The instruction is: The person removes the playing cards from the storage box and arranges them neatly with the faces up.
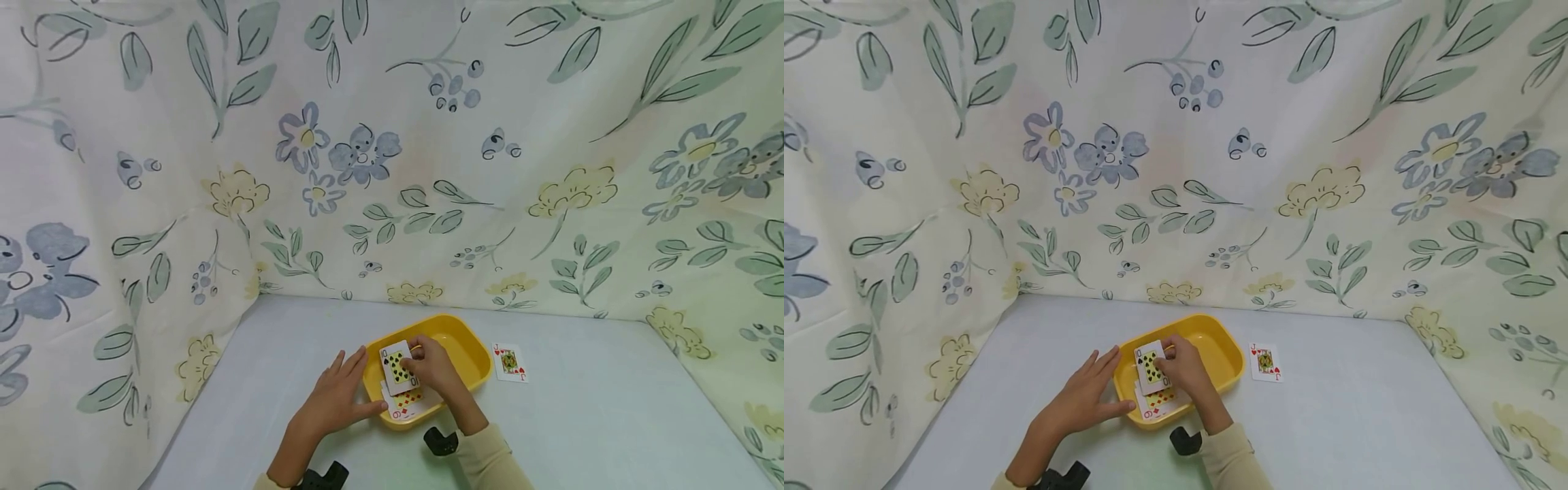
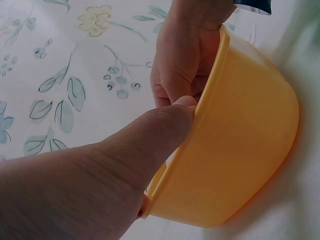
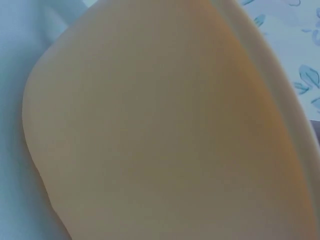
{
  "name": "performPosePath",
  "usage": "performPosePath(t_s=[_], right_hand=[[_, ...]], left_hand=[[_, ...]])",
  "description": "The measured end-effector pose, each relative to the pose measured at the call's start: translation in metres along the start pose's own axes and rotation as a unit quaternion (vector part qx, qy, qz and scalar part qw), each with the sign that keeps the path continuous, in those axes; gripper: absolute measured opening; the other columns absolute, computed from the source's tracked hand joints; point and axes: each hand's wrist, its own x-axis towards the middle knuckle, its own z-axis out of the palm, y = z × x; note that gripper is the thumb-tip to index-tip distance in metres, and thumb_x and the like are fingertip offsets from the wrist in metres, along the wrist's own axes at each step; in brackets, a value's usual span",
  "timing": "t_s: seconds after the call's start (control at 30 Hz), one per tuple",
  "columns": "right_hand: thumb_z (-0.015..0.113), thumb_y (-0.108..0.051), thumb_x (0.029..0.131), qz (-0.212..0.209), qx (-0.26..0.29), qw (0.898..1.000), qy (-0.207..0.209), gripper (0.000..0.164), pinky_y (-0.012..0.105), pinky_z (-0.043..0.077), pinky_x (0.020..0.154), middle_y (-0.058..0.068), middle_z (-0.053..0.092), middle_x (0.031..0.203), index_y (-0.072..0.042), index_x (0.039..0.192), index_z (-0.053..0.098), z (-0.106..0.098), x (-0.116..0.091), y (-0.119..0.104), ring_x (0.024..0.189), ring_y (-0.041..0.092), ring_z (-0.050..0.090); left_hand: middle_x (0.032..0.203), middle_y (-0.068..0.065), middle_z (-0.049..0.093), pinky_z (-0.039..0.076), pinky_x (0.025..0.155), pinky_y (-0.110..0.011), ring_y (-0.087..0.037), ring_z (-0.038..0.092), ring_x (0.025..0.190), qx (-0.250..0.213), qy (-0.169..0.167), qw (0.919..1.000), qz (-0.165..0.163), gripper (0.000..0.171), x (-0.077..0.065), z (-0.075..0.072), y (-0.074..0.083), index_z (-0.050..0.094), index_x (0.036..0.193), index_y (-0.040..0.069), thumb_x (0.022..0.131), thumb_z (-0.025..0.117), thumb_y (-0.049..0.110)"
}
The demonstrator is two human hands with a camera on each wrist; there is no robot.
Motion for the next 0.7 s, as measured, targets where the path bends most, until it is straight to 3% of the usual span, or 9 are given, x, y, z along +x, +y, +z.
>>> performPosePath(t_s=[0.37,0.7], right_hand=[[0.078,-0.004,0.09,-0.009,-0.028,1.0,0.009,0.017,0.031,0.055,0.067,0.003,0.065,0.084,0.0,0.101,0.065,-0.0014,0.0005,0.0005,0.076,0.018,0.058],[0.077,-0.005,0.091,-0.007,-0.026,1.0,0.0,0.017,0.03,0.055,0.067,0.003,0.065,0.085,-0.001,0.103,0.065,-0.0008,0.0032,0.0018,0.076,0.017,0.059]], left_hand=[[0.167,-0.012,0.029,0.025,0.112,-0.072,-0.05,0.02,0.15,0.004,0.002,1.0,0.004,0.102,0.0006,0.0023,-0.0029,0.033,0.16,0.001,0.087,0.074,0.06],[0.166,-0.012,0.029,0.026,0.112,-0.072,-0.049,0.02,0.15,0.011,-0.002,0.9999,0.004,0.103,0.0018,0.0005,-0.0025,0.033,0.16,0.001,0.086,0.074,0.061]])
